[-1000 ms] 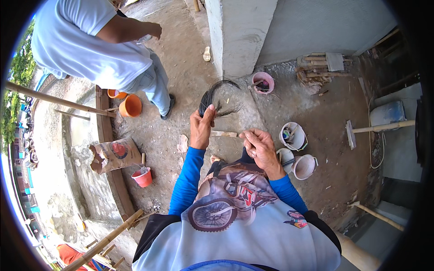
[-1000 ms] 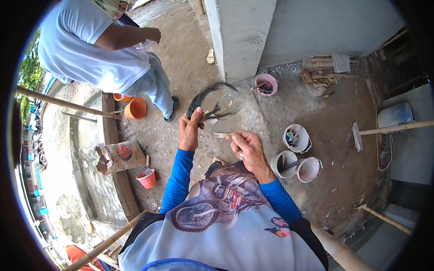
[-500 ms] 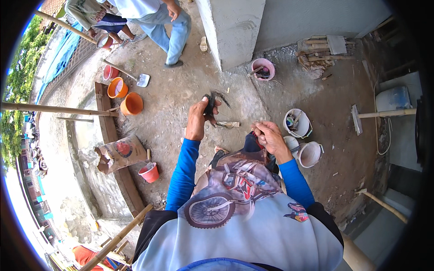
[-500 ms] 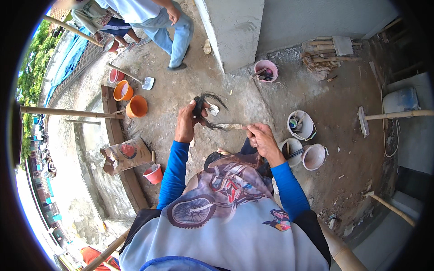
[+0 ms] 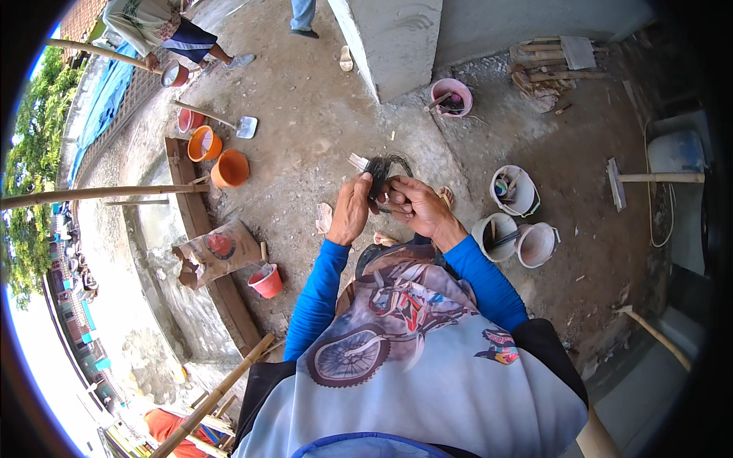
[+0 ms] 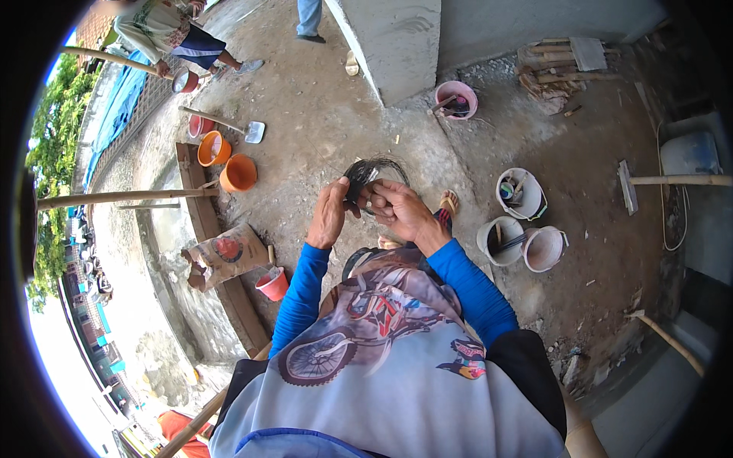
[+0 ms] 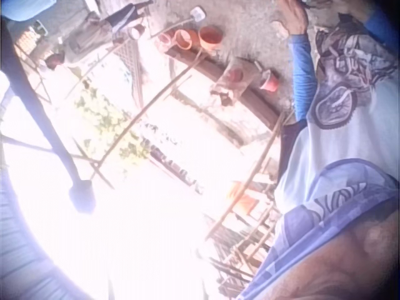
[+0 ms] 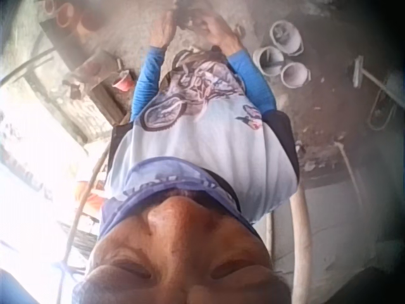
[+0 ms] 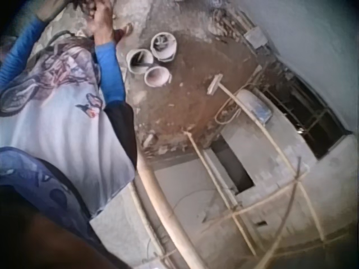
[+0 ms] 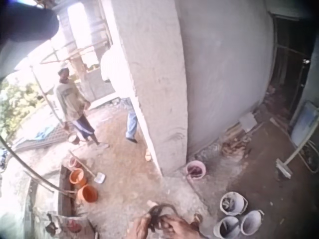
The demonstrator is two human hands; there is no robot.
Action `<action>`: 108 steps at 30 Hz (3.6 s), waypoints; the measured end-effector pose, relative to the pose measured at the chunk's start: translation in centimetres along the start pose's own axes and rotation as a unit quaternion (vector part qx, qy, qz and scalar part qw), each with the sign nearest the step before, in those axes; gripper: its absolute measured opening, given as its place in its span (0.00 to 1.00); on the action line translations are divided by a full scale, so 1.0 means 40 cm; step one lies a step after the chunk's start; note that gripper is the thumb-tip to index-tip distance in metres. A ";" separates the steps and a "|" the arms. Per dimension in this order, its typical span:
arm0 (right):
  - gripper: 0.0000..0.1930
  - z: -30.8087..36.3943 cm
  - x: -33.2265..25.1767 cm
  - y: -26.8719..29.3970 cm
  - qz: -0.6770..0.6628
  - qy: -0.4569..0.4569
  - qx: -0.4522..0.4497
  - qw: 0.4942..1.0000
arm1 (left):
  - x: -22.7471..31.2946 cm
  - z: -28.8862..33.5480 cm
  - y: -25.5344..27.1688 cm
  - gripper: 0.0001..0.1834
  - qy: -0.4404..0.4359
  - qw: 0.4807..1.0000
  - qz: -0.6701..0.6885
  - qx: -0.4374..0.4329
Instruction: The person secures bamboo poles on a scaffolding structure using a hammer and wire. They then descend the scaffolding, gather additional wire, and prepare it for further use.
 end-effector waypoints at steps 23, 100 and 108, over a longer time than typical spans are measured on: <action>0.10 0.028 -0.084 0.033 0.343 0.008 0.104 0.934 | -0.104 -0.017 -0.042 0.24 -0.022 0.979 0.179 0.094; 0.09 0.043 -0.324 -0.022 0.634 0.287 0.187 0.693 | 0.442 -0.016 0.093 0.11 -0.242 0.957 0.023 0.157; 0.07 0.001 -0.217 0.015 0.281 0.193 0.142 0.929 | 0.450 0.054 0.059 0.12 -0.273 0.953 0.045 0.121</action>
Point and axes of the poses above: each hand's wrist, its own z-axis away from the middle knuckle, its own y-axis out of the back of the hand, x = y × z, the point moved 8 cm from there along -z, towards the middle knuckle, and after that the axes turned 6 degrees about -x, right-handed, at the moved point
